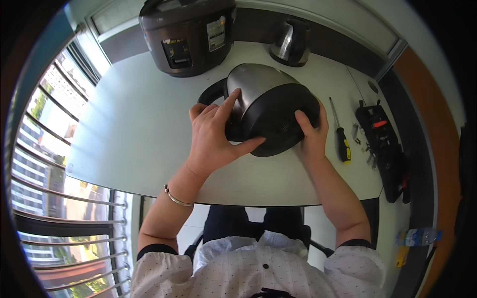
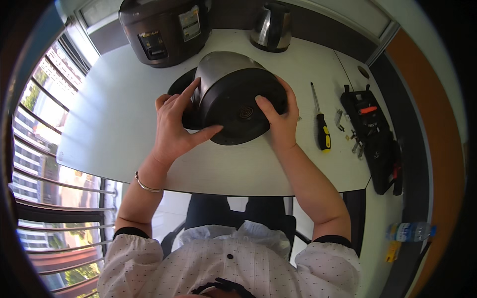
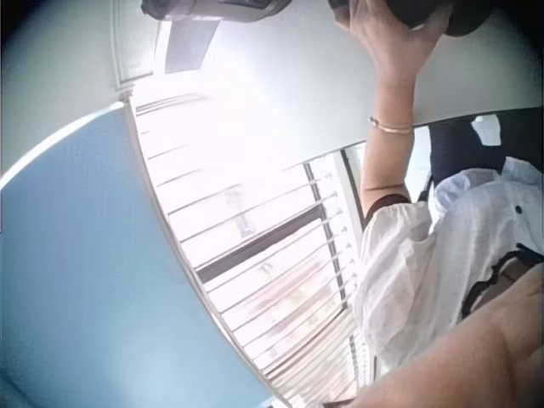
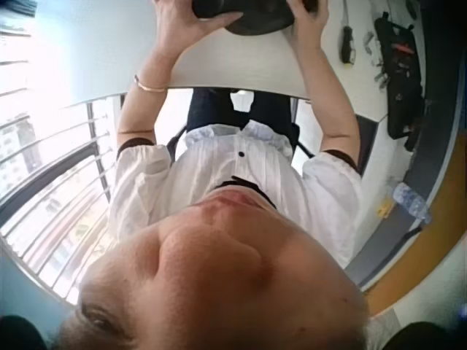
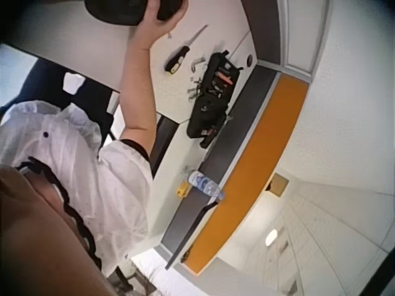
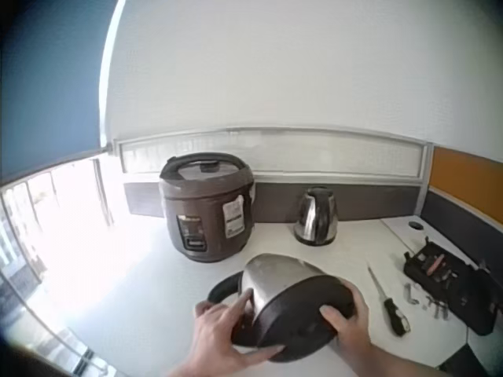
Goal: The person reassembles an electric kettle by hand, aligning the internal components and attaching the black base plate. They then use a screwdriver to fasten a screw into the center of the base.
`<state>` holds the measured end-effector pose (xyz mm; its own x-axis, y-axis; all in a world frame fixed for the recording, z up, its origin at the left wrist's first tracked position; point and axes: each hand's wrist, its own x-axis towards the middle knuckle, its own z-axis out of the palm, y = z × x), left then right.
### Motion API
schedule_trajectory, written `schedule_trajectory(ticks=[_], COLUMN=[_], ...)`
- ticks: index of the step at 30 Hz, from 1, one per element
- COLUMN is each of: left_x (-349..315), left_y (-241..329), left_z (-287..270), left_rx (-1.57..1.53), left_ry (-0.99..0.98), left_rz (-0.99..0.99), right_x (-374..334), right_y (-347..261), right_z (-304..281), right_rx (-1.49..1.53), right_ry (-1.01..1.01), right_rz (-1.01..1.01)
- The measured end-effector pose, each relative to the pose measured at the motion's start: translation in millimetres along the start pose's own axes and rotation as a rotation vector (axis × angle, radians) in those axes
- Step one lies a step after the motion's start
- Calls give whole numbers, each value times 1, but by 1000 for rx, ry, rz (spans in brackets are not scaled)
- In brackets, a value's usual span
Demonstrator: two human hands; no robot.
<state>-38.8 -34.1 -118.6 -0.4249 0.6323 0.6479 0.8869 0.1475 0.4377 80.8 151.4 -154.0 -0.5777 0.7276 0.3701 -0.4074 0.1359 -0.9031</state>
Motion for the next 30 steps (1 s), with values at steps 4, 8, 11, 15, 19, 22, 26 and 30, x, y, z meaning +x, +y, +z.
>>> schedule_trajectory(ticks=[4,8,11,15,19,22,26,30], left_x=[-4,-6,-6,-4,-4,-2,-1,0], left_y=[-3,-5,-5,-4,-5,-1,-9,-21], left_z=[8,9,9,10,9,5,12,17], left_rx=[13,10,3,-5,14,37,-19,-174], left_ry=[78,75,68,74,46,-20,-11,-68], left_rz=[24,16,20,46,11,-57,-89,-193], right_x=[-1,0,1,0,-2,-4,-6,-1], right_y=[5,7,4,4,-2,-5,-4,2], right_z=[-2,-1,2,3,11,13,12,7], right_rx=[0,11,28,51,23,67,19,-53], right_ry=[11,1,-4,27,33,17,-1,-48], right_rz=[-21,-39,-38,-40,-61,-84,-176,-198])
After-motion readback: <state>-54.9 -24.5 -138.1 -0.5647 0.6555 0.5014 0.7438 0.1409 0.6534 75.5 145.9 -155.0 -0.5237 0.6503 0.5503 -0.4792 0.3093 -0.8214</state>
